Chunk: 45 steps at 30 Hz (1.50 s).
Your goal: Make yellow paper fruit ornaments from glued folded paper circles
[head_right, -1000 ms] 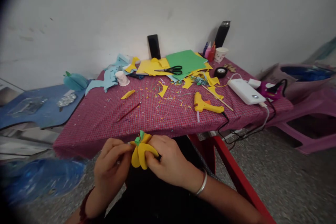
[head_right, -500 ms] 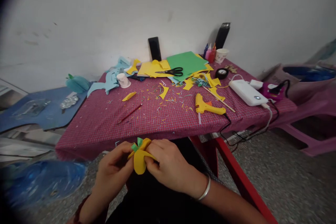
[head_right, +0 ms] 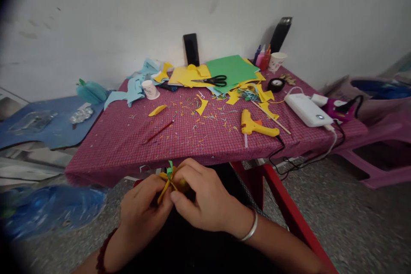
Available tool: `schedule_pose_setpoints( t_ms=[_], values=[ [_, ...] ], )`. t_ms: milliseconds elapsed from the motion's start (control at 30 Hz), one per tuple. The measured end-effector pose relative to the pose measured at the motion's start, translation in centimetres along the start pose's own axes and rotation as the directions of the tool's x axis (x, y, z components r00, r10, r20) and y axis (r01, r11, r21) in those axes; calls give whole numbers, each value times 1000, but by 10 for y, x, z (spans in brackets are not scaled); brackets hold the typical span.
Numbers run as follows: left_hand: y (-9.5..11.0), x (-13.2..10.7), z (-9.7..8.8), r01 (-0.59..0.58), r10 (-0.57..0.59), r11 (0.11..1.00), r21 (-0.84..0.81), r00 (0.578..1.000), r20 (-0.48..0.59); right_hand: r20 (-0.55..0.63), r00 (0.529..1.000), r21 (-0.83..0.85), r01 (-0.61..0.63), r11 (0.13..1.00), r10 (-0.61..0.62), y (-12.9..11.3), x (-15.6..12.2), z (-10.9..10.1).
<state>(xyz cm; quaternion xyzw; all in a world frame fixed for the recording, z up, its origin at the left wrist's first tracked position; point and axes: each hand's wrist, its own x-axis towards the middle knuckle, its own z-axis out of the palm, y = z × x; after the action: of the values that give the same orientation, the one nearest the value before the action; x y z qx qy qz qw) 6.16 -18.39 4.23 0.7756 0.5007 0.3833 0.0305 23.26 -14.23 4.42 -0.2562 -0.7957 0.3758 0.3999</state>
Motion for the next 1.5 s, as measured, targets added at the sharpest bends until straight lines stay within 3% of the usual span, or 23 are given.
schedule_pose_setpoints(
  t_ms=[200, 367, 500, 767, 867, 1000, 1267, 1500],
  values=[
    [-1, -7, 8, -111, 110, 993, 27, 994, 17, -97, 995, -126, 1, 992, -13, 3, 4, 8],
    [3, 1, 3, 20, -5, 993, -118, 992, 129, -185, 970, -236, 110, 965, -156, 10, 4, 14],
    [2, 5, -2, 49, -33, 994, -94, 987, 160, -147, 972, -285, 133, 949, -181, 9, -1, 13],
    [-4, 2, -1, -27, 32, 996, -80, 997, 73, -73, 994, -145, 67, 987, -78, 7, -3, 11],
    [-4, 1, -1, 23, -10, 992, -121, 994, 105, -121, 990, -54, 62, 997, -68, 9, 0, 11],
    [-6, -3, 2, 28, -18, 996, -87, 994, 107, -208, 977, 118, -21, 993, 46, 13, 2, 9],
    [-8, 4, 0, 335, -292, 910, -245, 936, 197, -25, 992, 67, -125, 990, 127, 22, -2, 12],
    [-15, 7, 5, 452, -365, 800, -394, 889, 277, -101, 987, 19, -122, 992, 123, 28, -1, 14]
  ],
)
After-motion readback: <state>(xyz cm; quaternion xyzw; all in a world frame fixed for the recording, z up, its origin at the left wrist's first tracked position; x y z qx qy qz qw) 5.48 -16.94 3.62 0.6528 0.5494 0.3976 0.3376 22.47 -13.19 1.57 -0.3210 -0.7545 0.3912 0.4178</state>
